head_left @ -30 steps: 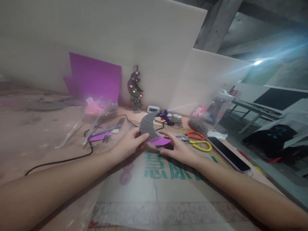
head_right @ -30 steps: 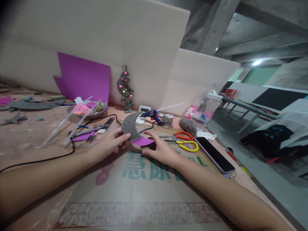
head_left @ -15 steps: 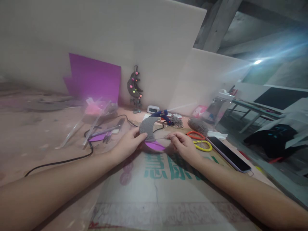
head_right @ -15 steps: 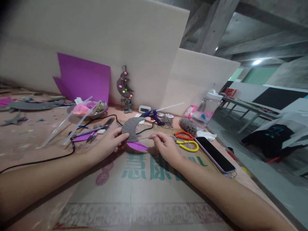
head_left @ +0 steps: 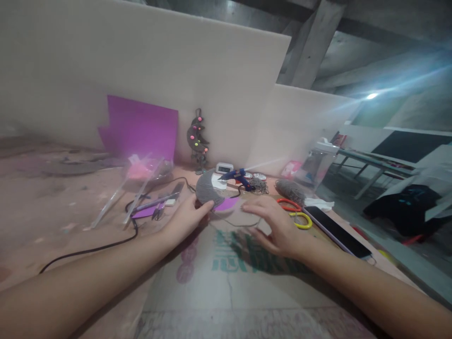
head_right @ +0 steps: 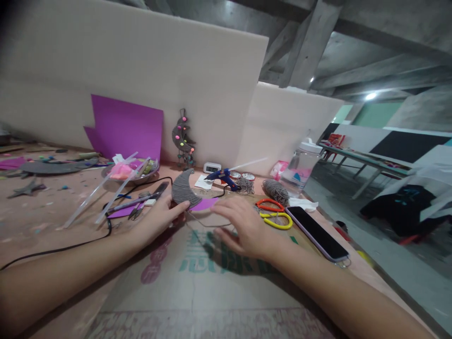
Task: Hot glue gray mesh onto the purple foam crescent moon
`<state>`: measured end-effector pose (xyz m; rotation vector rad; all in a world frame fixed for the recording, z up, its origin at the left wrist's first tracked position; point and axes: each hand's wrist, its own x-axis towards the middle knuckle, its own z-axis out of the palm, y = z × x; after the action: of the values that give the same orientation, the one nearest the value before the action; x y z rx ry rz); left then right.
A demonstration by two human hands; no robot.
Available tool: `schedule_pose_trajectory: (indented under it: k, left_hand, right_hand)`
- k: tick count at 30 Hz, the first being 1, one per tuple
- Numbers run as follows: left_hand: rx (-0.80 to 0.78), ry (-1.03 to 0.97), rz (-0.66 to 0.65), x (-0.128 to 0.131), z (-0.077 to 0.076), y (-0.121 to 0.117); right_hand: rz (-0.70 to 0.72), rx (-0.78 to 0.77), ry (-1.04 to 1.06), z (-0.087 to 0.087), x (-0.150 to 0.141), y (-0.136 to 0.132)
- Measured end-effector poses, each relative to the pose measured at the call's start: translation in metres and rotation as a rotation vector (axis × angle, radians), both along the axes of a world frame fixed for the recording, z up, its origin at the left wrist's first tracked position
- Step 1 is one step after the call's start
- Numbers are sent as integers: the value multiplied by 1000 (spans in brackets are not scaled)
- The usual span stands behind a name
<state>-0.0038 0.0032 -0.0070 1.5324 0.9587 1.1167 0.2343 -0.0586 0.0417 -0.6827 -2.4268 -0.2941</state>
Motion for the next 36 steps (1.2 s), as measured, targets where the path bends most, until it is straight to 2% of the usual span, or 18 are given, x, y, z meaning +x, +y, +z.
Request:
schedule_pose_trajectory:
  k: [5, 8, 13, 16, 19, 24, 27, 31, 36]
  left_hand:
    - [-30, 57, 19, 1, -3, 2]
    - [-8, 70, 11, 1, -6, 4]
    - [-15, 58, 49, 0, -9, 6]
    - [42, 44, 79, -2, -5, 4]
    - [123, 9, 121, -2, 0, 1]
    - [167, 7, 171, -2, 2, 3]
    - [197, 22, 172, -2, 2, 3]
    - [203, 86, 152, -3, 7, -1]
    - [209, 113, 121, -3, 6, 0]
  right_hand:
    - [-320, -67, 232, 5, 21, 30]
    - [-453, -264, 399, -2, 33, 54]
    - [-493, -607, 597, -10, 44, 96]
    - [-533, -677, 763, -6, 49, 120]
    - [-553, -723, 838, -4, 53, 138]
    - [-536, -750, 807, -18, 47, 140]
    - [-561, -666, 746, -24, 39, 138]
    - [-660, -529, 670, -19, 31, 146]
    - [-632, -628, 527, -17, 21, 161]
